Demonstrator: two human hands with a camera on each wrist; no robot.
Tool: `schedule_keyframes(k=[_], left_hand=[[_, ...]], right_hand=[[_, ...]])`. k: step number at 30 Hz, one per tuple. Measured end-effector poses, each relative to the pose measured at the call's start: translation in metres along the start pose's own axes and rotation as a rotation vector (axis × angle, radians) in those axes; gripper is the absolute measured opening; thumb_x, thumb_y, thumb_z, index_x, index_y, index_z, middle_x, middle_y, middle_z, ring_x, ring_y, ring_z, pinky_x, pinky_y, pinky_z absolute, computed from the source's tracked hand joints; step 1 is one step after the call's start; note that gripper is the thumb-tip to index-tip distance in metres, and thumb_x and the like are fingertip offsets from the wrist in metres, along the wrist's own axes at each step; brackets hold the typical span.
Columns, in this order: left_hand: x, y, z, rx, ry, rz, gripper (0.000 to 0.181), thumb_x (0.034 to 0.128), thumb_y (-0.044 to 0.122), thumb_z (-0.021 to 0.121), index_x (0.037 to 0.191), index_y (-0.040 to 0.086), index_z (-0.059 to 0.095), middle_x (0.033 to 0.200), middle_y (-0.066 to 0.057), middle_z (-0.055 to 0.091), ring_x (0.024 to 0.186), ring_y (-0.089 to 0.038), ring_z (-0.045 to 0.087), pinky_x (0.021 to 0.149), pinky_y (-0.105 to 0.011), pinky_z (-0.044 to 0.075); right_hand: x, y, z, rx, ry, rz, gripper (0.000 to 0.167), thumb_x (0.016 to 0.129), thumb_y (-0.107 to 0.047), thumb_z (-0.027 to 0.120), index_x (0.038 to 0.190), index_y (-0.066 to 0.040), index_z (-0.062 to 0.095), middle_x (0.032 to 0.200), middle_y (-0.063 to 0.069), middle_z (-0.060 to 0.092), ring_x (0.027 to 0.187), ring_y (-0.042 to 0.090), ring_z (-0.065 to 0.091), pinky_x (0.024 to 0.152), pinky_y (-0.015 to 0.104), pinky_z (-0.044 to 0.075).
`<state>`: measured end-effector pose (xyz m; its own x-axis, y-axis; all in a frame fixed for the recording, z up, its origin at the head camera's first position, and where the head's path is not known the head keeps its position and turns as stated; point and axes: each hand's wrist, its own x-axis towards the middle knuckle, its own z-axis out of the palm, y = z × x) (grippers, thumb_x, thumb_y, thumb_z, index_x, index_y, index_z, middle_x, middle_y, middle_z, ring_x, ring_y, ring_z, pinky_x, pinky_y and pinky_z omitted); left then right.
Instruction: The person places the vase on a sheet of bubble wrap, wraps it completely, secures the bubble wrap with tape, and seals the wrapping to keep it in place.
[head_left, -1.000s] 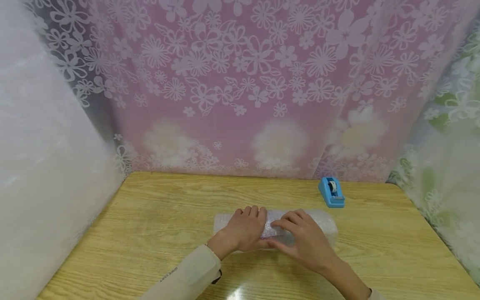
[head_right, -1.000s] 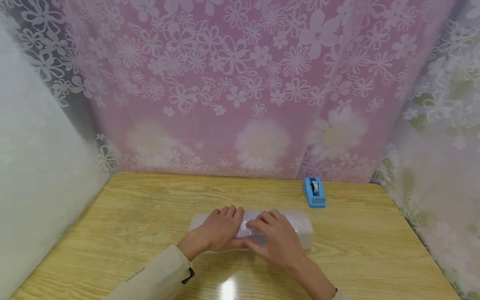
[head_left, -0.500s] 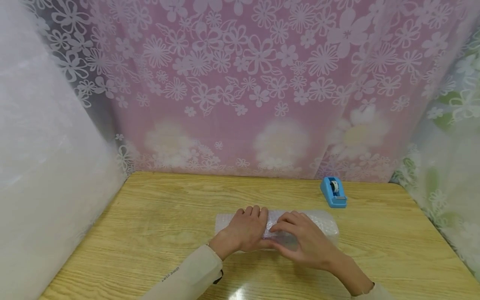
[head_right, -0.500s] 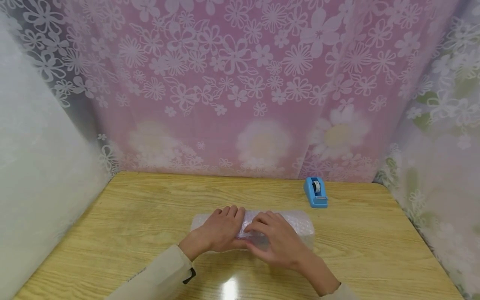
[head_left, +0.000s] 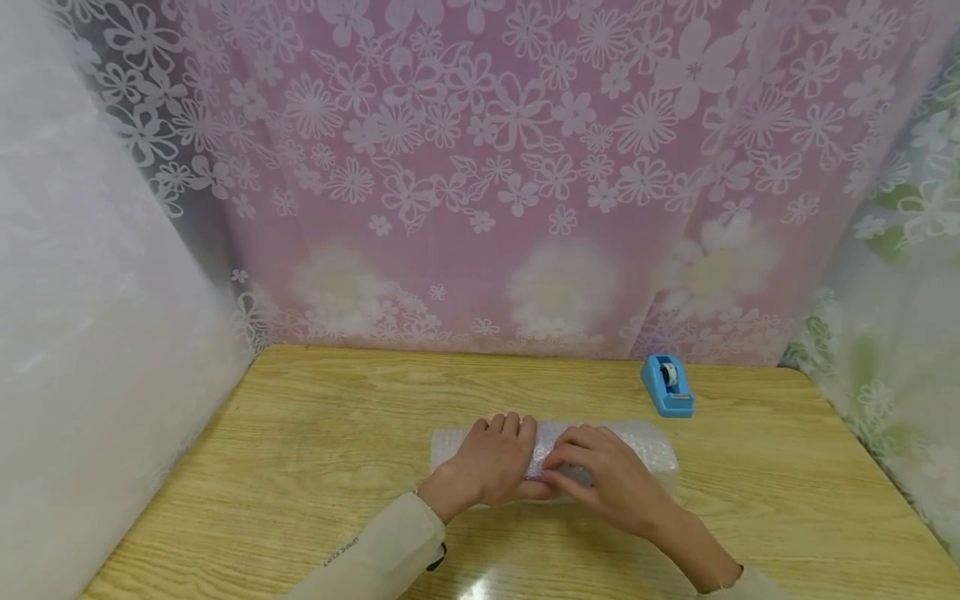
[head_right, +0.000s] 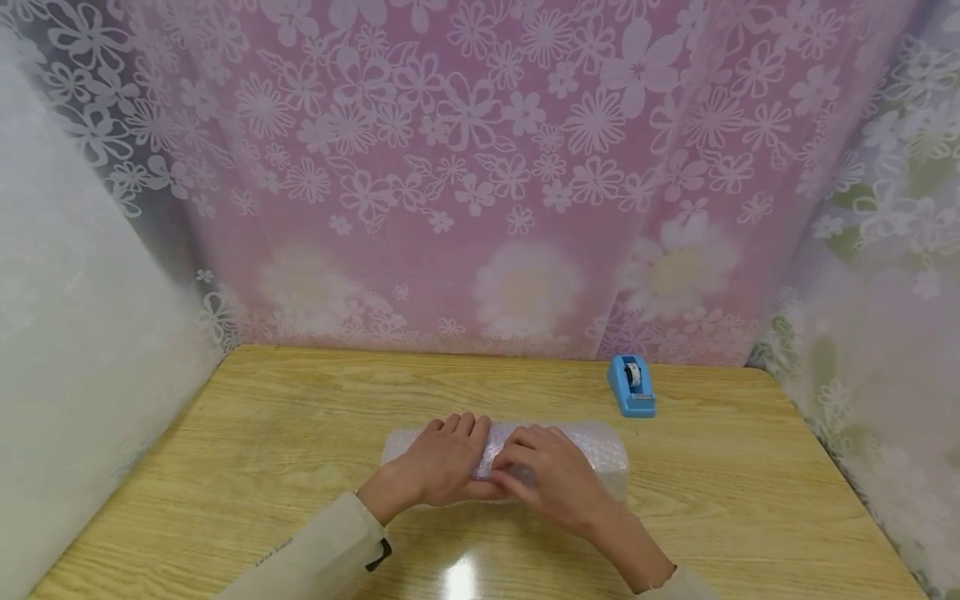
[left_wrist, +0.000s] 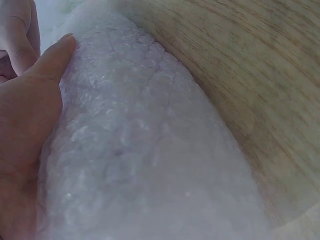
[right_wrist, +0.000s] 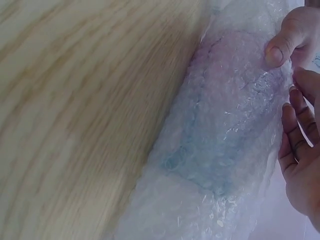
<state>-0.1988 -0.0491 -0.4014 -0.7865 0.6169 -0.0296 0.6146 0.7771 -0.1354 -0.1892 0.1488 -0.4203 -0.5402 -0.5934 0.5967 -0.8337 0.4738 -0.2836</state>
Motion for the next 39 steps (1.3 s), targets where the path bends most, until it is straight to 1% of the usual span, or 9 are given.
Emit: schedule_keyframes(k=[4, 12, 19, 22, 27, 30, 33, 35, 39], left_hand=[[0.0004, 0.0002, -0.0003, 0.008, -0.001, -0.002, 0.066, 0.0832, 0.076, 0.037, 0.102, 0.013, 0.043, 0.086, -0.002, 0.041, 0.075, -0.015, 0.043, 0.068, -0.031, 0.041], [0.0010, 0.0004, 0.0015, 0.024, 0.031, 0.006, 0.067, 0.0827, 0.076, 0.038, 0.103, 0.012, 0.044, 0.087, -0.003, 0.044, 0.078, -0.017, 0.047, 0.069, -0.032, 0.043], [0.0008, 0.0003, 0.0022, 0.027, 0.033, 0.013, 0.070, 0.0825, 0.076, 0.039, 0.109, 0.011, 0.044, 0.090, -0.003, 0.045, 0.082, -0.018, 0.049, 0.071, -0.033, 0.044], [0.0007, 0.0000, 0.0019, 0.010, 0.016, 0.010, 0.070, 0.0821, 0.076, 0.038, 0.109, 0.012, 0.044, 0.090, -0.003, 0.045, 0.082, -0.018, 0.048, 0.071, -0.033, 0.043], [0.0020, -0.0003, 0.0023, -0.031, 0.008, 0.007, 0.069, 0.0815, 0.076, 0.039, 0.110, 0.013, 0.045, 0.094, -0.003, 0.047, 0.085, -0.017, 0.049, 0.070, -0.032, 0.043], [0.0027, -0.0004, 0.0021, -0.037, -0.002, 0.000, 0.070, 0.0819, 0.075, 0.039, 0.112, 0.012, 0.044, 0.093, -0.003, 0.046, 0.085, -0.018, 0.049, 0.071, -0.033, 0.042], [0.0030, -0.0002, 0.0019, -0.045, -0.008, -0.003, 0.071, 0.0821, 0.075, 0.040, 0.113, 0.012, 0.044, 0.093, -0.003, 0.046, 0.086, -0.018, 0.049, 0.072, -0.033, 0.042], [0.0028, 0.0001, 0.0018, -0.050, -0.008, -0.003, 0.071, 0.0819, 0.075, 0.040, 0.114, 0.012, 0.044, 0.093, -0.003, 0.046, 0.087, -0.018, 0.049, 0.072, -0.033, 0.043], [0.0025, 0.0002, 0.0016, -0.063, -0.006, -0.001, 0.071, 0.0812, 0.076, 0.040, 0.114, 0.012, 0.044, 0.093, -0.003, 0.046, 0.086, -0.017, 0.049, 0.072, -0.033, 0.043]], right_hand=[[0.0000, -0.0003, 0.0009, -0.014, 0.009, 0.013, 0.020, 0.075, -0.017, 0.081, 0.088, -0.027, 0.069, 0.094, -0.019, 0.057, 0.082, 0.002, 0.051, 0.073, 0.030, 0.041], [-0.0014, -0.0013, 0.0053, -0.021, 0.040, 0.071, 0.020, 0.076, -0.017, 0.081, 0.086, -0.027, 0.067, 0.091, -0.019, 0.057, 0.081, 0.002, 0.053, 0.073, 0.030, 0.043], [0.0003, -0.0042, 0.0070, -0.011, 0.052, 0.227, 0.027, 0.076, -0.024, 0.082, 0.098, -0.019, 0.068, 0.081, -0.017, 0.055, 0.071, 0.000, 0.051, 0.062, 0.023, 0.046], [-0.0002, -0.0057, 0.0074, 0.053, 0.034, 0.307, 0.027, 0.077, -0.025, 0.081, 0.099, -0.019, 0.067, 0.081, -0.016, 0.055, 0.071, 0.000, 0.052, 0.063, 0.023, 0.047], [-0.0003, -0.0052, 0.0073, 0.292, -0.023, 0.500, 0.024, 0.083, -0.024, 0.075, 0.102, -0.018, 0.063, 0.082, -0.008, 0.055, 0.072, 0.008, 0.054, 0.066, 0.025, 0.048], [0.0029, -0.0038, 0.0053, 0.391, -0.064, 0.567, 0.021, 0.087, -0.026, 0.071, 0.103, -0.016, 0.062, 0.082, -0.003, 0.054, 0.072, 0.013, 0.052, 0.066, 0.025, 0.046], [0.0064, -0.0033, 0.0029, 0.430, -0.094, 0.595, 0.020, 0.089, -0.027, 0.068, 0.102, -0.013, 0.062, 0.081, 0.000, 0.052, 0.071, 0.014, 0.050, 0.064, 0.026, 0.044], [0.0080, -0.0042, 0.0019, 0.453, -0.104, 0.624, 0.022, 0.088, -0.028, 0.069, 0.101, -0.012, 0.062, 0.081, 0.001, 0.052, 0.069, 0.015, 0.050, 0.062, 0.026, 0.044], [0.0083, -0.0057, 0.0028, 0.476, -0.093, 0.675, 0.026, 0.084, -0.030, 0.073, 0.100, -0.012, 0.062, 0.080, 0.002, 0.053, 0.067, 0.015, 0.050, 0.060, 0.026, 0.043]])
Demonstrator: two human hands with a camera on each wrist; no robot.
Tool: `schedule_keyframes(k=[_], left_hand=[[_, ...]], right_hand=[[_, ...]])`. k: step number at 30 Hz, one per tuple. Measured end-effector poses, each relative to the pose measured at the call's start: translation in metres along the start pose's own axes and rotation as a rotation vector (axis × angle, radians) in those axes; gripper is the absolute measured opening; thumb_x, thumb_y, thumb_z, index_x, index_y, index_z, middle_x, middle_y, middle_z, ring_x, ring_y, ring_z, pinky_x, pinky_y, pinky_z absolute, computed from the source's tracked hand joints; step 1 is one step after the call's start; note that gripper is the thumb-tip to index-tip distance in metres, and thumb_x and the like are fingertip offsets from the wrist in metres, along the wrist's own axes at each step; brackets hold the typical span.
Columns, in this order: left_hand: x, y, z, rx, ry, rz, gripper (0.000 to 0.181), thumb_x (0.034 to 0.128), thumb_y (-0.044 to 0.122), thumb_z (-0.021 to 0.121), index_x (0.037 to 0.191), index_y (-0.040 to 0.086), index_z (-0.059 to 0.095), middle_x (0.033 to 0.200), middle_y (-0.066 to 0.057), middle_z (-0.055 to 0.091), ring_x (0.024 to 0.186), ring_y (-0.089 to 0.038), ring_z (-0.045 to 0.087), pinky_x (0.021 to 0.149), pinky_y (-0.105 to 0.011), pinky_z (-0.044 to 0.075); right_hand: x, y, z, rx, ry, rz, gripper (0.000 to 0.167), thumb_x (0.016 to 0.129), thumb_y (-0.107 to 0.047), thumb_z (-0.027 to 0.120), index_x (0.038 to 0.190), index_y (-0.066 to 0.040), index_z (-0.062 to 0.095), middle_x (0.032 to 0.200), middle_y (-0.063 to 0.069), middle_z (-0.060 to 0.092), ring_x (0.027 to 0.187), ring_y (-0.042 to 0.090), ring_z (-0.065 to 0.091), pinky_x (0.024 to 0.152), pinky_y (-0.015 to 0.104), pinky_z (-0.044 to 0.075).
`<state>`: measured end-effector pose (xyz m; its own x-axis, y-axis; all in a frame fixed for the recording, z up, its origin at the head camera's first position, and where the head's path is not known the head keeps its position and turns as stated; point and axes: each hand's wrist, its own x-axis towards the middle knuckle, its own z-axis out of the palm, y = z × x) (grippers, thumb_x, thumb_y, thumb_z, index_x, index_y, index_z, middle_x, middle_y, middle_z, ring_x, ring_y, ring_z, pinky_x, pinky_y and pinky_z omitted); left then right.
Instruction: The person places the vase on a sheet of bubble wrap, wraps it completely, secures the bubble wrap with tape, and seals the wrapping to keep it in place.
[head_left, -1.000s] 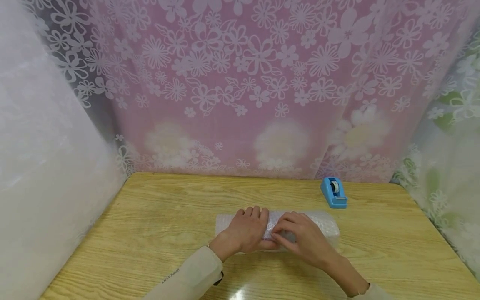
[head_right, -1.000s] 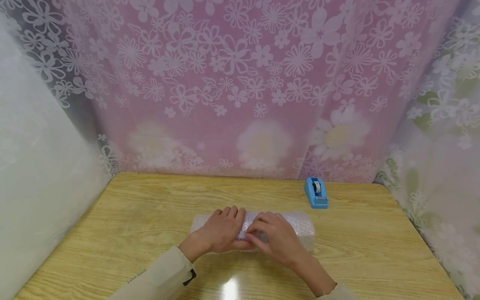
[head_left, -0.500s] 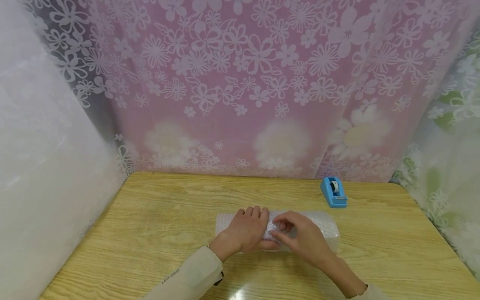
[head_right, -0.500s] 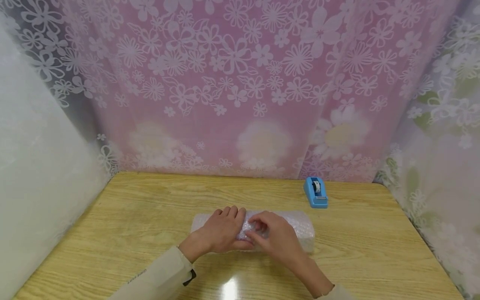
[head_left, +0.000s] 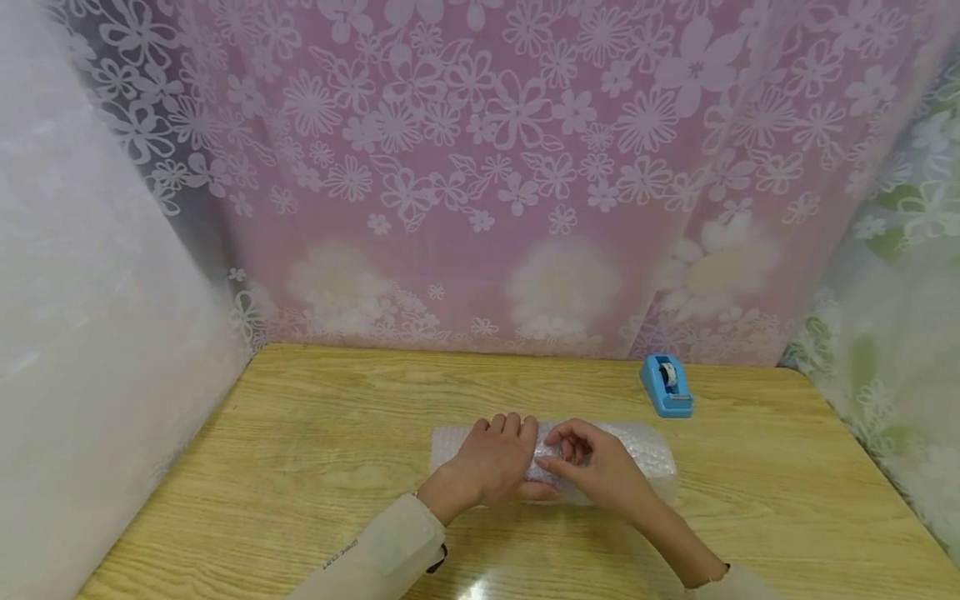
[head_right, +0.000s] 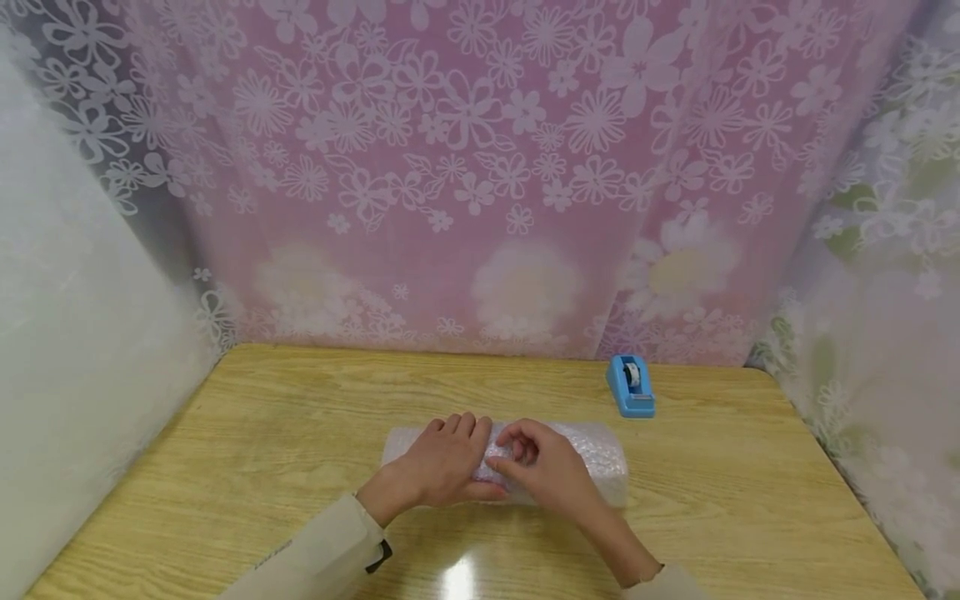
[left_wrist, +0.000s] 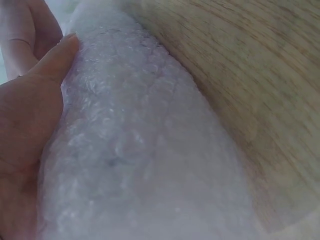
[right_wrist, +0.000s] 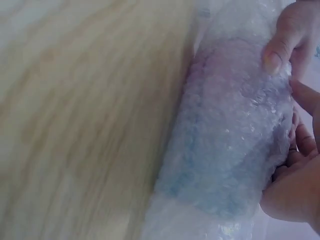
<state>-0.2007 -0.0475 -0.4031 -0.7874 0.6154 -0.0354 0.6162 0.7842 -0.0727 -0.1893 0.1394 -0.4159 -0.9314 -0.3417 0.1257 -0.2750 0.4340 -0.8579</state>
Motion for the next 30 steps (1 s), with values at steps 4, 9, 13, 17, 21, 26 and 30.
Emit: schedule_keyframes(k=[4, 9, 13, 17, 21, 26, 30], left_hand=[[0.0007, -0.0010, 0.0000, -0.016, 0.005, 0.005, 0.071, 0.0806, 0.076, 0.040, 0.113, 0.012, 0.044, 0.093, -0.003, 0.045, 0.087, -0.018, 0.049, 0.072, -0.033, 0.043], [0.0009, -0.0024, 0.0001, -0.065, -0.019, 0.005, 0.075, 0.0784, 0.079, 0.039, 0.113, 0.013, 0.043, 0.096, -0.003, 0.045, 0.092, -0.019, 0.049, 0.077, -0.035, 0.043], [0.0014, -0.0033, 0.0013, -0.121, -0.055, -0.005, 0.085, 0.0750, 0.084, 0.034, 0.121, 0.013, 0.042, 0.100, -0.003, 0.044, 0.097, -0.020, 0.048, 0.083, -0.038, 0.043], [0.0014, -0.0045, 0.0016, -0.161, -0.079, -0.013, 0.086, 0.0804, 0.081, 0.030, 0.130, 0.012, 0.040, 0.107, -0.004, 0.046, 0.103, -0.020, 0.047, 0.088, -0.040, 0.041], [0.0015, -0.0049, 0.0020, -0.147, -0.073, -0.008, 0.077, 0.0867, 0.074, 0.029, 0.130, 0.011, 0.041, 0.108, -0.006, 0.048, 0.104, -0.021, 0.048, 0.088, -0.040, 0.042], [0.0006, -0.0043, 0.0012, -0.123, -0.049, -0.006, 0.076, 0.0862, 0.073, 0.034, 0.127, 0.010, 0.042, 0.105, -0.006, 0.048, 0.100, -0.020, 0.049, 0.085, -0.039, 0.043], [0.0001, -0.0036, 0.0013, -0.122, -0.038, -0.008, 0.076, 0.0841, 0.075, 0.037, 0.125, 0.011, 0.042, 0.102, -0.004, 0.047, 0.098, -0.020, 0.049, 0.084, -0.038, 0.043]], right_hand=[[0.0009, 0.0006, 0.0005, -0.001, 0.016, 0.013, 0.026, 0.083, -0.031, 0.074, 0.098, -0.014, 0.062, 0.079, 0.002, 0.053, 0.065, 0.015, 0.049, 0.058, 0.025, 0.042], [0.0017, 0.0007, -0.0004, 0.013, 0.001, 0.013, 0.027, 0.083, -0.031, 0.074, 0.098, -0.012, 0.062, 0.079, 0.004, 0.052, 0.064, 0.015, 0.047, 0.058, 0.026, 0.041], [0.0027, 0.0037, 0.0004, 0.018, -0.008, 0.019, 0.025, 0.084, -0.027, 0.074, 0.099, -0.012, 0.062, 0.079, 0.003, 0.052, 0.063, 0.014, 0.046, 0.057, 0.025, 0.041], [0.0037, 0.0061, 0.0012, 0.025, -0.016, 0.013, 0.022, 0.086, -0.025, 0.072, 0.101, -0.012, 0.062, 0.079, 0.003, 0.052, 0.063, 0.014, 0.046, 0.057, 0.026, 0.041], [0.0032, 0.0054, 0.0005, 0.017, -0.024, 0.005, 0.022, 0.087, -0.028, 0.070, 0.099, -0.012, 0.062, 0.079, 0.003, 0.051, 0.063, 0.014, 0.046, 0.057, 0.026, 0.040], [0.0039, 0.0045, -0.0005, -0.010, -0.024, 0.000, 0.024, 0.085, -0.035, 0.071, 0.097, -0.016, 0.062, 0.076, 0.003, 0.051, 0.061, 0.014, 0.045, 0.057, 0.026, 0.040], [0.0047, 0.0066, 0.0000, -0.029, -0.019, -0.020, 0.022, 0.085, -0.035, 0.071, 0.096, -0.019, 0.061, 0.075, 0.002, 0.050, 0.060, 0.013, 0.043, 0.056, 0.026, 0.039]])
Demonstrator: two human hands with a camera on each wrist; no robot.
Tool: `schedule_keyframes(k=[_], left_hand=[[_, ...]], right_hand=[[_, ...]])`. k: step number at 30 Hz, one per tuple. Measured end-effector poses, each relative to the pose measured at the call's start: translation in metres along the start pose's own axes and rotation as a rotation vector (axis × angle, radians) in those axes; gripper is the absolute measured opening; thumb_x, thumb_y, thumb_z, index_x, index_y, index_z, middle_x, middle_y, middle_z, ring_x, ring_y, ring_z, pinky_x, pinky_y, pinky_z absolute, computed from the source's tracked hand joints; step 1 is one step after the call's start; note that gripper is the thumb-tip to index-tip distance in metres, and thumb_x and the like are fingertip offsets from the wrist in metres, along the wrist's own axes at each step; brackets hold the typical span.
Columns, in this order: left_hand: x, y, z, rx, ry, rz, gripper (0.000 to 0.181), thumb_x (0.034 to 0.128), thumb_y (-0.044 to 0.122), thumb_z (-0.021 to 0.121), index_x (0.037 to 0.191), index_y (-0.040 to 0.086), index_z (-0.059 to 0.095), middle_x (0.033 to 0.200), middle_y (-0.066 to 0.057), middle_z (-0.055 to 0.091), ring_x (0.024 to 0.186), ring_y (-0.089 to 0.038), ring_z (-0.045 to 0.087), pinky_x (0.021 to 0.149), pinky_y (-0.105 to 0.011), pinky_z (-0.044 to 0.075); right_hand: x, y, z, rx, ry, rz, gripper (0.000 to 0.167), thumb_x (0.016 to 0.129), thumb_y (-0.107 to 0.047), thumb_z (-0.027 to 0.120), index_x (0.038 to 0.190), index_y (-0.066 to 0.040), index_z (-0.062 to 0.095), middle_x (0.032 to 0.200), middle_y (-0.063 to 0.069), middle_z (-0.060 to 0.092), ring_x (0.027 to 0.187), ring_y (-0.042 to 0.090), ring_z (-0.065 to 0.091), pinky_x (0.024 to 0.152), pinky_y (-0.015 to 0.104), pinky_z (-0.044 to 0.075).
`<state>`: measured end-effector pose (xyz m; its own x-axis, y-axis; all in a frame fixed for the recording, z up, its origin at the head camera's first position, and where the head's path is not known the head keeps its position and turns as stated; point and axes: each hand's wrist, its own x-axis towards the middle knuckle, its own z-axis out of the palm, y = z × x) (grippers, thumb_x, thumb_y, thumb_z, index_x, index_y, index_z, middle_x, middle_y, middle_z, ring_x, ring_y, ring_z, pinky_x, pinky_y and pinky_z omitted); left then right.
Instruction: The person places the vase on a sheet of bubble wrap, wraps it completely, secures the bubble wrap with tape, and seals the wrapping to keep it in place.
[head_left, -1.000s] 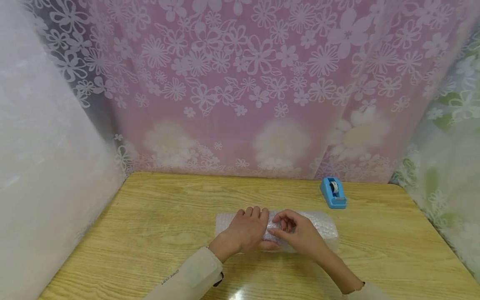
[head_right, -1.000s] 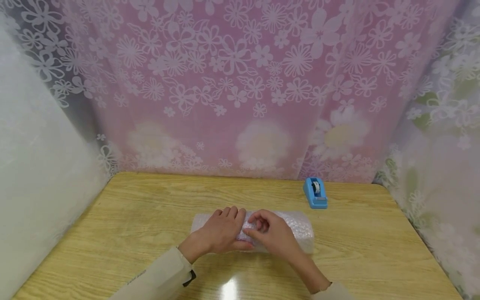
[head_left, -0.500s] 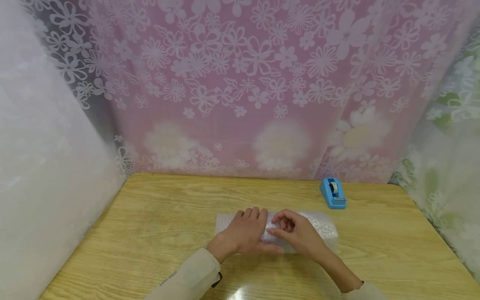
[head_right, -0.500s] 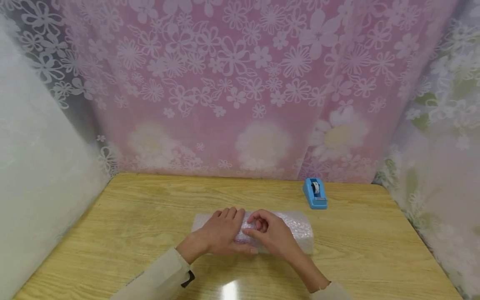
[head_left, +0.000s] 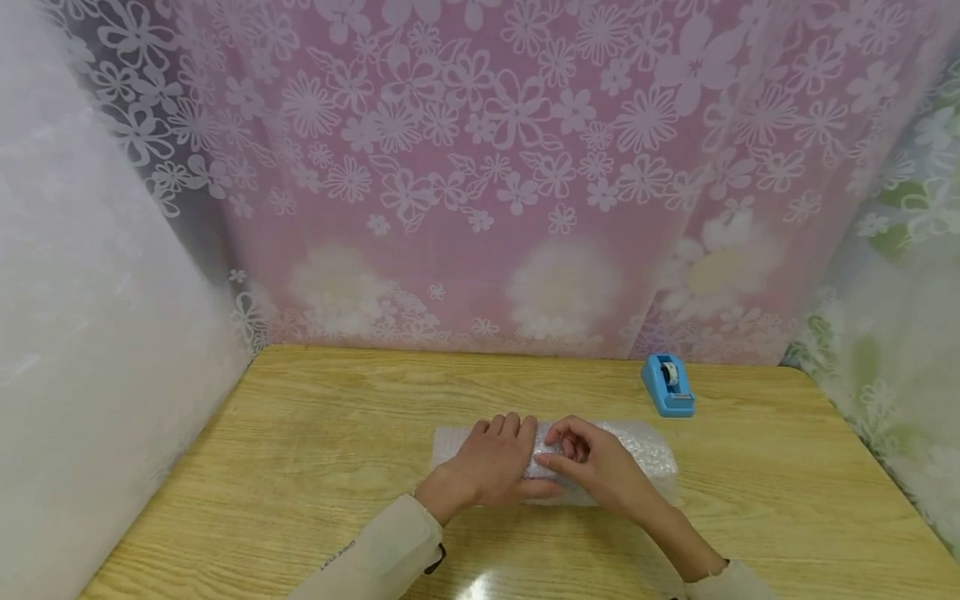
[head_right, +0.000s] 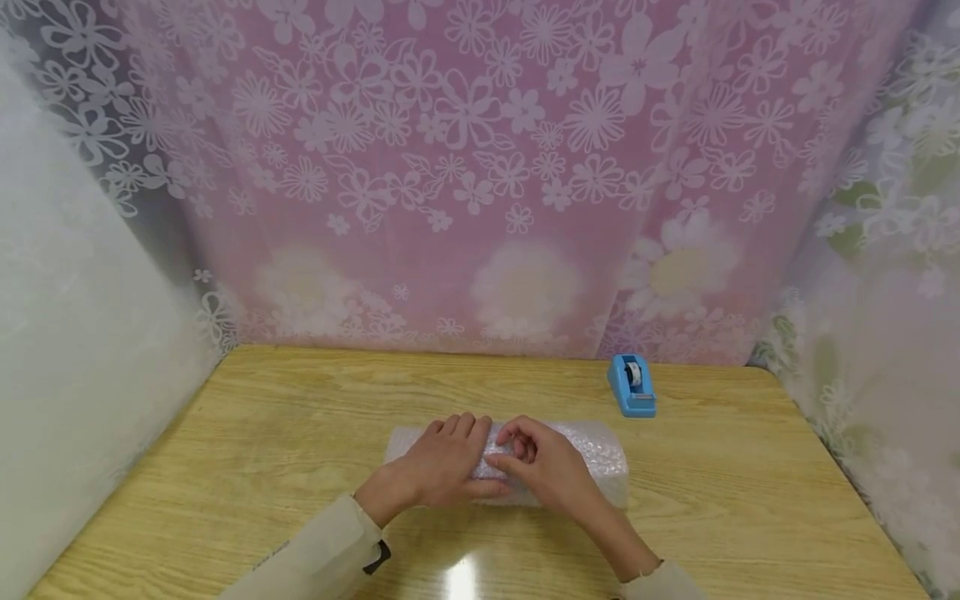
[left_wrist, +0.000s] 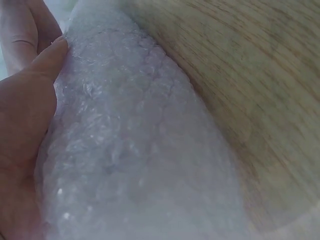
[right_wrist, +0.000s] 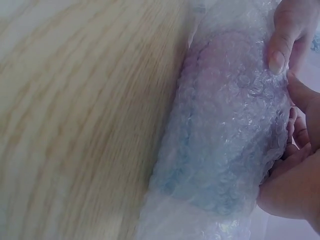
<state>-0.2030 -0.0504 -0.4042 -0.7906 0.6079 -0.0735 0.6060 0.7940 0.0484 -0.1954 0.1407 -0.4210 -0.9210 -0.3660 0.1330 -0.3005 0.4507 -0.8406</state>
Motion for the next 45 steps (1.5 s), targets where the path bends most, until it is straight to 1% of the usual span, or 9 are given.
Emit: schedule_keyframes(k=[9, 12, 16, 21, 27, 30, 33, 39, 45], left_hand=[[-0.002, 0.000, 0.004, 0.001, 0.044, -0.004, 0.074, 0.0778, 0.078, 0.044, 0.115, 0.014, 0.043, 0.095, -0.002, 0.044, 0.091, -0.018, 0.048, 0.080, -0.035, 0.043], [-0.001, 0.001, 0.004, 0.006, 0.034, -0.016, 0.090, 0.0756, 0.080, 0.045, 0.131, 0.008, 0.041, 0.107, -0.006, 0.049, 0.101, -0.020, 0.050, 0.085, -0.037, 0.044], [0.001, 0.000, 0.001, 0.002, -0.009, -0.024, 0.112, 0.0733, 0.083, 0.044, 0.150, 0.005, 0.020, 0.127, -0.012, 0.046, 0.118, -0.024, 0.046, 0.094, -0.041, 0.041], [0.004, -0.002, 0.000, -0.039, -0.034, -0.006, 0.115, 0.0725, 0.085, 0.040, 0.153, 0.009, 0.010, 0.138, -0.011, 0.040, 0.125, -0.025, 0.041, 0.098, -0.045, 0.037], [0.001, -0.009, -0.002, -0.134, -0.003, 0.039, 0.113, 0.0722, 0.085, 0.042, 0.154, 0.015, 0.007, 0.151, -0.006, 0.029, 0.135, -0.027, 0.032, 0.103, -0.051, 0.031], [-0.001, -0.012, -0.006, -0.155, 0.014, 0.064, 0.109, 0.0735, 0.084, 0.042, 0.154, 0.016, 0.012, 0.150, -0.004, 0.031, 0.135, -0.026, 0.033, 0.103, -0.051, 0.032], [-0.005, -0.014, -0.011, -0.140, 0.030, 0.078, 0.104, 0.0760, 0.084, 0.038, 0.153, 0.016, 0.020, 0.148, -0.003, 0.034, 0.133, -0.024, 0.035, 0.102, -0.050, 0.034], [-0.013, -0.018, -0.023, -0.114, 0.017, 0.052, 0.092, 0.0812, 0.080, 0.032, 0.149, 0.018, 0.030, 0.145, -0.002, 0.039, 0.131, -0.024, 0.039, 0.101, -0.048, 0.035], [-0.016, -0.027, -0.033, -0.175, -0.004, 0.028, 0.080, 0.0882, 0.073, 0.031, 0.147, 0.019, 0.036, 0.144, -0.002, 0.041, 0.128, -0.023, 0.042, 0.101, -0.047, 0.036]], right_hand=[[-0.001, -0.002, 0.002, 0.006, -0.001, -0.017, 0.023, 0.085, -0.032, 0.071, 0.098, -0.016, 0.060, 0.077, 0.001, 0.049, 0.061, 0.012, 0.043, 0.056, 0.026, 0.039], [-0.001, -0.004, 0.001, -0.007, -0.008, -0.022, 0.022, 0.088, -0.032, 0.069, 0.099, -0.015, 0.060, 0.077, 0.000, 0.049, 0.061, 0.012, 0.043, 0.056, 0.026, 0.039], [-0.001, -0.005, -0.002, -0.027, -0.003, -0.021, 0.018, 0.093, -0.033, 0.061, 0.099, -0.016, 0.060, 0.077, -0.001, 0.053, 0.063, 0.013, 0.046, 0.057, 0.026, 0.041], [-0.003, -0.006, -0.006, -0.045, -0.012, -0.027, 0.022, 0.097, -0.034, 0.055, 0.104, -0.015, 0.061, 0.086, -0.002, 0.059, 0.072, 0.013, 0.055, 0.065, 0.027, 0.047], [-0.006, -0.010, -0.016, -0.051, -0.020, -0.057, 0.025, 0.099, -0.030, 0.052, 0.112, -0.011, 0.060, 0.092, -0.003, 0.062, 0.080, 0.013, 0.058, 0.069, 0.028, 0.049], [-0.007, -0.012, -0.020, -0.043, -0.021, -0.067, 0.024, 0.100, -0.028, 0.051, 0.113, -0.010, 0.060, 0.091, -0.002, 0.062, 0.078, 0.014, 0.058, 0.067, 0.029, 0.049], [-0.008, -0.013, -0.022, -0.031, -0.012, -0.080, 0.022, 0.100, -0.025, 0.052, 0.113, -0.010, 0.060, 0.093, -0.002, 0.063, 0.079, 0.015, 0.059, 0.068, 0.030, 0.049], [-0.015, -0.013, -0.025, -0.075, 0.070, -0.099, 0.021, 0.098, -0.028, 0.054, 0.111, -0.013, 0.063, 0.097, -0.004, 0.065, 0.083, 0.011, 0.061, 0.071, 0.031, 0.050], [-0.025, -0.018, -0.032, -0.092, 0.132, -0.105, 0.019, 0.098, -0.026, 0.056, 0.106, -0.012, 0.064, 0.090, -0.004, 0.065, 0.078, 0.013, 0.060, 0.068, 0.030, 0.050]])
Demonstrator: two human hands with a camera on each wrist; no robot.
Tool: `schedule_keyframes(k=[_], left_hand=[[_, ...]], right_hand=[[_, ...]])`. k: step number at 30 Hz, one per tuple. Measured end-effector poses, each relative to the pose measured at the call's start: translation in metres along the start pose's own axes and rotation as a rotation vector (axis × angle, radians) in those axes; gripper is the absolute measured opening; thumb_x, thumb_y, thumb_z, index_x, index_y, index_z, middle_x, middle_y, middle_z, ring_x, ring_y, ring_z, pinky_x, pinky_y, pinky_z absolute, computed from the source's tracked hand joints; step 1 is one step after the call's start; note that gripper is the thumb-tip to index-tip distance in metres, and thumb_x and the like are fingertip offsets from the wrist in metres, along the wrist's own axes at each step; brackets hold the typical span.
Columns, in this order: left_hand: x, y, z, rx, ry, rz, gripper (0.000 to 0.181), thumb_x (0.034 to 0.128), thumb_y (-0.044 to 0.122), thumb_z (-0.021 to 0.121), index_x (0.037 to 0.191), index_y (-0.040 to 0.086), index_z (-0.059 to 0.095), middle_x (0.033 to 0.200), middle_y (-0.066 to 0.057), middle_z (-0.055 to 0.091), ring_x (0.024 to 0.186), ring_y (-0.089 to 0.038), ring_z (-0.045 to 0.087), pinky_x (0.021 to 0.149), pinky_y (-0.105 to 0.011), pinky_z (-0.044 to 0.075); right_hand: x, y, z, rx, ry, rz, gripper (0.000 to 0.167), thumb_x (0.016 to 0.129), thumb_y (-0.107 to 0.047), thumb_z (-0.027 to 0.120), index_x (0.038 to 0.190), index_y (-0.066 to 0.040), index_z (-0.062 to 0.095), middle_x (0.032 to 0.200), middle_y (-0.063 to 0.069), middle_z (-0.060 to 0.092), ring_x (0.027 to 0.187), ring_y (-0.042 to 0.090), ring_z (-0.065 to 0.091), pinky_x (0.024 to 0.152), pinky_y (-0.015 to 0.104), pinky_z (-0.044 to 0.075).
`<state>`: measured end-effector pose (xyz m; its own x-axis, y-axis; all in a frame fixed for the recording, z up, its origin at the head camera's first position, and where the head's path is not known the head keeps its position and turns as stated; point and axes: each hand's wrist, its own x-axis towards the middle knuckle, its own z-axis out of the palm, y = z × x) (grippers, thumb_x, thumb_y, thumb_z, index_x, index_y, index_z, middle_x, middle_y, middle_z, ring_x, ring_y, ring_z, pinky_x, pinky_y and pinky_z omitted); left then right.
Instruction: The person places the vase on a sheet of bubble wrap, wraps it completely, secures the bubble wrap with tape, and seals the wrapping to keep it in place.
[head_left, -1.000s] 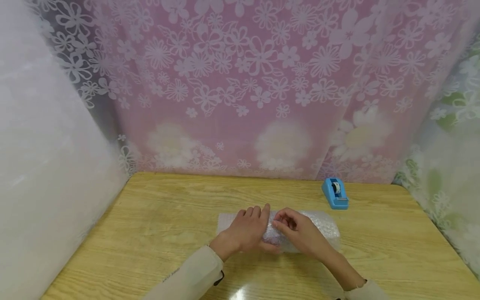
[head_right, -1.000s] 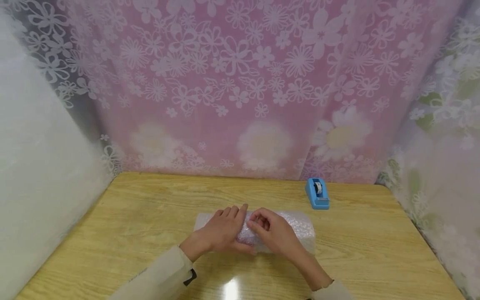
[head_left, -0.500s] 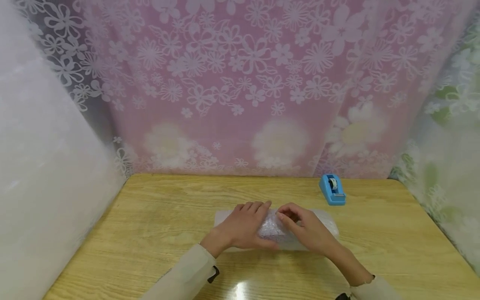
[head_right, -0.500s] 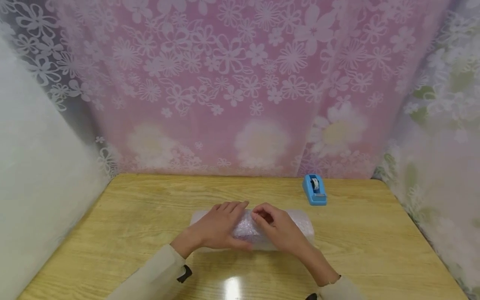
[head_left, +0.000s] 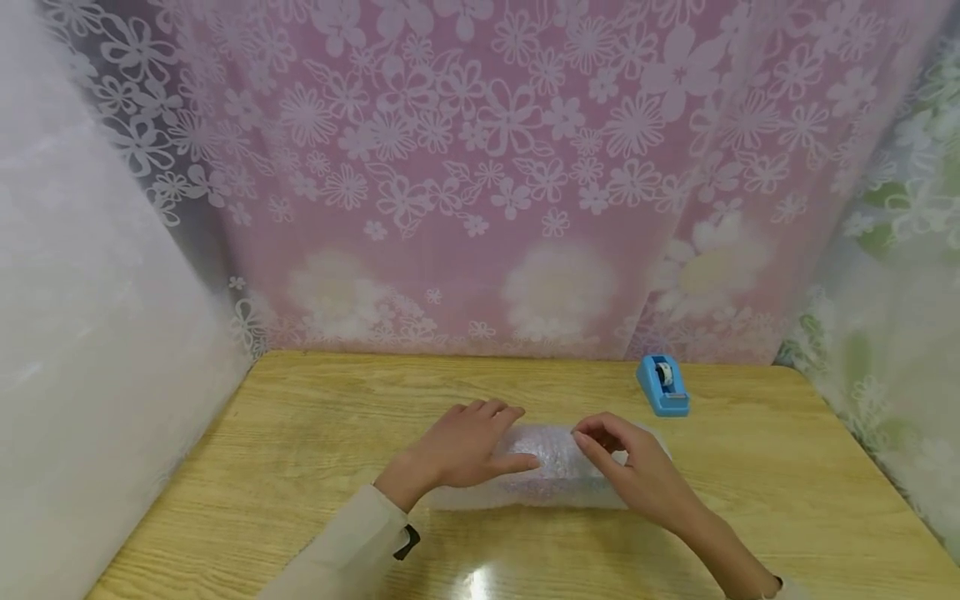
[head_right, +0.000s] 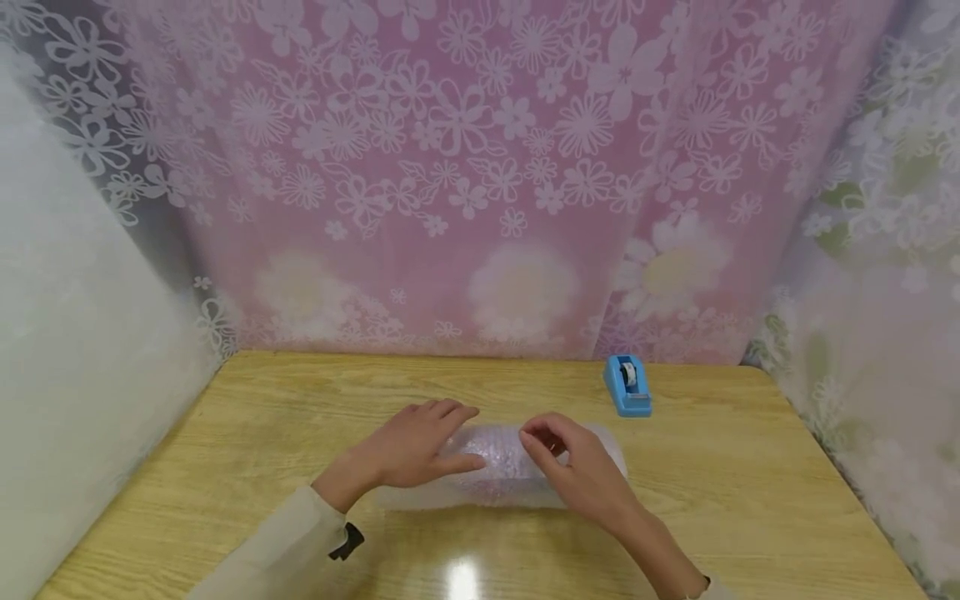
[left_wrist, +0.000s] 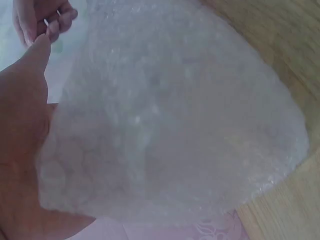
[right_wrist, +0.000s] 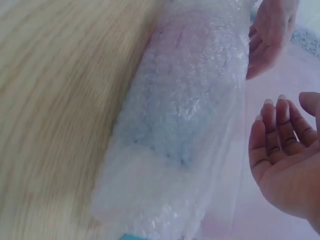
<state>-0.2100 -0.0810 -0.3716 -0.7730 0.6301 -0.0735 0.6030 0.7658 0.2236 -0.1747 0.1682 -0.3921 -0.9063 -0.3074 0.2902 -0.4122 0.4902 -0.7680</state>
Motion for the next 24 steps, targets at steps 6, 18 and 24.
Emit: schedule_keyframes(k=[6, 18, 24], left_hand=[[0.000, -0.008, -0.004, -0.022, -0.002, 0.007, 0.068, 0.0934, 0.064, 0.037, 0.145, 0.019, 0.040, 0.144, -0.005, 0.041, 0.130, -0.025, 0.040, 0.101, -0.048, 0.035], [0.009, -0.019, -0.006, -0.099, -0.012, 0.062, 0.061, 0.0946, 0.058, 0.043, 0.140, 0.019, 0.046, 0.136, -0.003, 0.047, 0.120, -0.020, 0.049, 0.095, -0.041, 0.042], [0.016, -0.021, 0.002, -0.155, -0.036, 0.090, 0.057, 0.0948, 0.058, 0.042, 0.139, 0.023, 0.048, 0.136, 0.000, 0.048, 0.116, -0.016, 0.051, 0.092, -0.039, 0.045]], right_hand=[[-0.015, -0.003, -0.009, -0.109, -0.004, 0.067, 0.017, 0.097, -0.031, 0.056, 0.103, -0.017, 0.065, 0.094, -0.009, 0.062, 0.085, 0.008, 0.059, 0.073, 0.029, 0.051], [-0.040, 0.013, -0.022, -0.076, -0.247, 0.242, 0.032, 0.100, -0.039, 0.047, 0.100, -0.016, 0.069, 0.096, -0.004, 0.066, 0.086, 0.011, 0.063, 0.069, 0.026, 0.051], [-0.044, 0.024, -0.014, -0.117, -0.319, 0.278, 0.040, 0.099, -0.046, 0.043, 0.082, -0.016, 0.063, 0.069, -0.007, 0.052, 0.066, 0.006, 0.050, 0.059, 0.026, 0.042]])
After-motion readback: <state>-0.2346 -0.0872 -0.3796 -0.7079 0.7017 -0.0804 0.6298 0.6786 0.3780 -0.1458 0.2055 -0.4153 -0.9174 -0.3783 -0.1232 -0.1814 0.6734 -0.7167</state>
